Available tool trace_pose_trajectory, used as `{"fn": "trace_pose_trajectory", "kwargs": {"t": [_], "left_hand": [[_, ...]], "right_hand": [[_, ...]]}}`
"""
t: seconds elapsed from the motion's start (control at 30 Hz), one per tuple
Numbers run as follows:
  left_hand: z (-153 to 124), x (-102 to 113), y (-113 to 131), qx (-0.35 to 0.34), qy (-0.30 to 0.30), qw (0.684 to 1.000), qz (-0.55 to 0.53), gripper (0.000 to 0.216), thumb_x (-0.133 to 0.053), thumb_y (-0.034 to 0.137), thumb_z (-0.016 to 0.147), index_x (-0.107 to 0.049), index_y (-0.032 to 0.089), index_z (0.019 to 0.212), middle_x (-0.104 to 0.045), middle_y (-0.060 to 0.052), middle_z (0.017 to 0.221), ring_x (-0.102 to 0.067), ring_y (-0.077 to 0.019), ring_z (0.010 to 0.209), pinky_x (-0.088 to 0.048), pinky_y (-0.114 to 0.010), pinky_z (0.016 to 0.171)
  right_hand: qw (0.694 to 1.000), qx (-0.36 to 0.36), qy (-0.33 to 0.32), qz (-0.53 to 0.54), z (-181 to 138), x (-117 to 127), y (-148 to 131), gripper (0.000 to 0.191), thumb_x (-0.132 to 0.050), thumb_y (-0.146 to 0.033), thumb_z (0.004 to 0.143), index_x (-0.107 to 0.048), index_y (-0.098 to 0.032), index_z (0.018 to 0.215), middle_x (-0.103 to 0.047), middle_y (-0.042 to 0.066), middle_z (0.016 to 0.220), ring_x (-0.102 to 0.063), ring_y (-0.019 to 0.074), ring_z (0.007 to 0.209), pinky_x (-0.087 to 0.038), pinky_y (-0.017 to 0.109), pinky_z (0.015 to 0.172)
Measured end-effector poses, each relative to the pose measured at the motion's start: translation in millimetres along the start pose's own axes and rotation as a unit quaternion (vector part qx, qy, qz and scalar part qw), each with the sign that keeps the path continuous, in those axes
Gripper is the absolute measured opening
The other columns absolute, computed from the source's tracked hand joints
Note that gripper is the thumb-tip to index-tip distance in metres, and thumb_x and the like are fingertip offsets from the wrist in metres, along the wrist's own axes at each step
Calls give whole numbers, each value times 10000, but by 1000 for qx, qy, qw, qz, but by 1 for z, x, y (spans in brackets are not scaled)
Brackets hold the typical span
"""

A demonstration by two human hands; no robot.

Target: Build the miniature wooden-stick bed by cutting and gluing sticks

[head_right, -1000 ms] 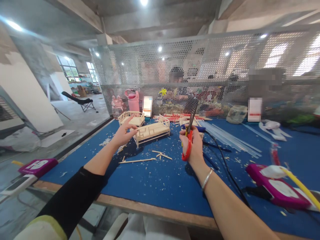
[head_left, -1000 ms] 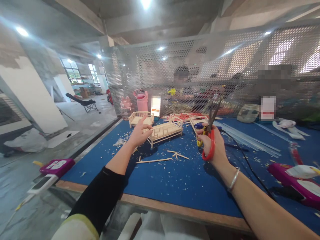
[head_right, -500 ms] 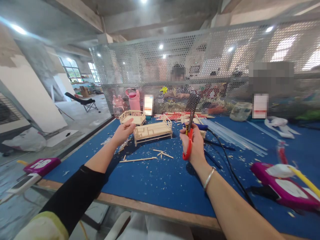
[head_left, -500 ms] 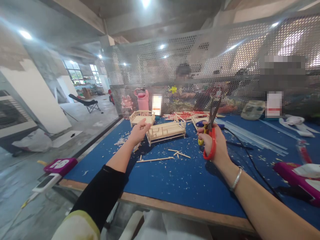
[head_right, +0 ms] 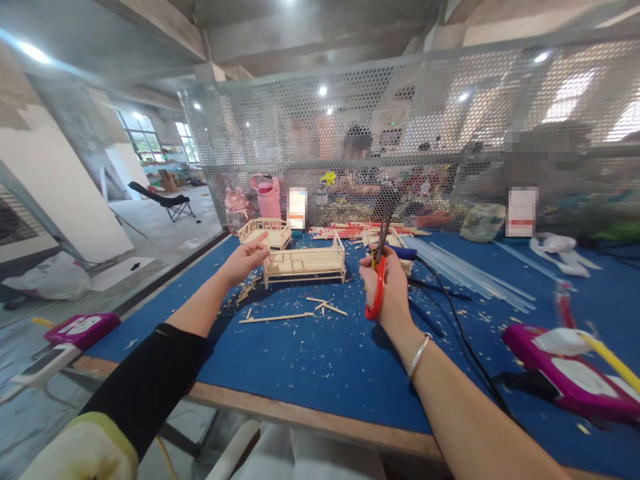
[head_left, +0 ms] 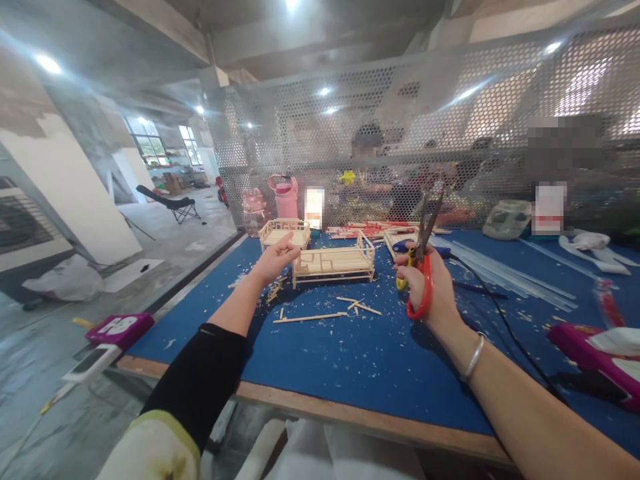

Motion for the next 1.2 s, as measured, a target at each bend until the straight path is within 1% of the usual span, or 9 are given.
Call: {"fn": "trace_pose_trajectory", "kwargs": {"t": [0.13,0.3,0.53,0.63,0.77,0.9,0.97,1.07,1.2], "left_hand": [[1,2,-7,31,-2,999,-20,341,-695,483,593,-619,159,662,-470,-137,1341,-601,-167,791,-455,-281,696],[0,2,-7,40,-17,998,-53,344,-710,463,589,-609,141,655,-454,-140,1354,-589,-142,746,-451,-277,672],[2,3,-7,16,25,999,-25,299,-675,452,639,-633,157,661,-506,-126,1311,-592,-202,909,-446,-317,796],[2,1,-10,12,41,998,-42,291,-660,457,650,-635,167,656,-542,-105,1275,-600,-190,865,-454,-312,780],[1,-8,-10,16,23,997,-68,331,-645,485,652,-633,158,694,-520,-89,1301,-590,-151,744,-458,-285,686],[1,-10,-5,-12,38,998,-56,328,-641,474,661,-622,153,724,-510,-106,1310,-587,-183,926,-436,-278,809],[1,-9,-4,-22,54,997,-49,340,-634,470,668,-628,158,803,-534,-116,1280,-582,-185,963,-426,-285,842],[1,-9,-6,-24,63,997,-34,403,-621,477,676,-629,158,923,-613,-111,1155,-605,-172,843,-448,-294,778],[-2,1,3,-46,106,993,-2,346,-581,441,722,-634,148,899,-652,-82,993,-578,-180,875,-431,-286,788]], "right_hand": [[1000,-6,12,-10,-1,1,-2,358,-568,-210,568,-509,-238,920,-584,-22,715,-535,158,635,-418,289,555],[1000,-11,16,-2,-2,1,-5,340,-566,-200,559,-512,-254,890,-584,-22,696,-520,155,585,-402,283,497],[1000,3,12,-15,-2,1,-5,327,-563,-192,570,-519,-254,888,-586,-18,702,-529,166,614,-415,299,539],[1000,-5,12,-12,-2,1,-4,331,-558,-200,567,-513,-256,890,-582,-17,709,-517,165,606,-398,294,520],[1000,-3,8,-17,-2,0,-4,326,-557,-214,568,-508,-254,888,-576,-18,706,-506,160,591,-390,295,515],[1000,7,6,-27,-2,0,-4,320,-557,-215,580,-506,-257,894,-575,-17,702,-515,165,593,-392,299,510],[1000,11,2,-28,-2,0,-4,322,-559,-212,587,-509,-254,902,-579,-15,709,-522,167,605,-402,302,524],[999,14,-4,-32,-2,0,-4,322,-559,-208,596,-511,-251,912,-583,-13,722,-522,164,613,-405,298,535],[999,12,0,-33,-2,1,-6,316,-566,-223,607,-510,-243,917,-582,-18,726,-516,154,607,-399,287,537]]}}
Point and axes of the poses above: each hand's wrist, its own z-axis towards the middle knuckle, its own x-axis out of the back of the hand, y = z × x, the point moved 7 cm from there along z, towards the middle knuckle
